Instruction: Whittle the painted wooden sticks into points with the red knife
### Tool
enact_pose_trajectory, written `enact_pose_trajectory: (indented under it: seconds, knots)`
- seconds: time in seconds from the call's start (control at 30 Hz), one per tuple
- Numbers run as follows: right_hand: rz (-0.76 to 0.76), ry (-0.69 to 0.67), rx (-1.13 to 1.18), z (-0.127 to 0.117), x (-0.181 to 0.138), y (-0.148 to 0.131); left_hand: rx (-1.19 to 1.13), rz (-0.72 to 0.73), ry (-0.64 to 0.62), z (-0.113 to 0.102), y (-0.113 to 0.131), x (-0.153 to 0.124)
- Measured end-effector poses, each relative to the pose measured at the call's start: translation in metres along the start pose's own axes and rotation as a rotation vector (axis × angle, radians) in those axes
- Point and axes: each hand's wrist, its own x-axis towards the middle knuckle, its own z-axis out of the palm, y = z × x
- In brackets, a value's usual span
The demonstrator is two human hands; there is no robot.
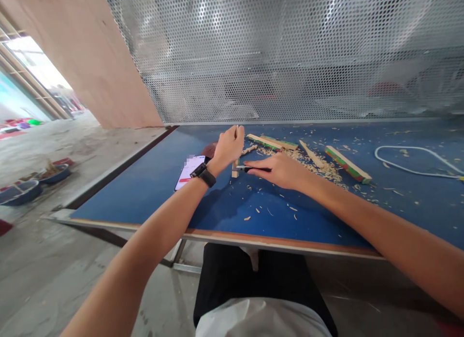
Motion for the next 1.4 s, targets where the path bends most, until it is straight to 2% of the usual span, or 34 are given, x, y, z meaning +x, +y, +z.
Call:
enact_pose_trajectory:
  seconds: [0.27, 0.43, 0.6, 0.73, 0.83, 1.0, 1.27, 1.4]
  knots:
    - [0.045, -0.079, 0.154, -0.001, 0.0, 0.001, -0.007, 0.062, 0.008, 0.001, 0.004, -0.003]
    - [0.013, -0.072, 0.15, -0.002, -0.002, 0.0, 0.001, 0.069, 0.007, -0.001, 0.008, -0.004]
    - [-0.037, -0.144, 0.1, 0.003, -0.007, -0.002, -0.013, 0.076, -0.008, -0.001, 0.01, -0.004]
    - [-0.038, -0.148, 0.099, 0.004, -0.009, -0.002, -0.018, 0.055, -0.01, 0.0, 0.007, -0.002]
    - [-0.036, -0.117, 0.111, 0.001, -0.01, -0.001, -0.027, 0.044, -0.004, -0.002, 0.003, -0.002]
    - [0.011, 0.048, 0.087, -0.006, -0.01, 0.0, -0.029, 0.023, -0.006, -0.002, 0.001, -0.001]
    - [0.008, 0.042, -0.042, -0.001, -0.008, -0.002, 0.024, -0.037, -0.013, -0.002, 0.006, -0.002]
    - [0.014, 0.017, 0.005, -0.003, -0.006, -0.004, 0.069, -0.076, -0.026, -0.003, 0.008, -0.004]
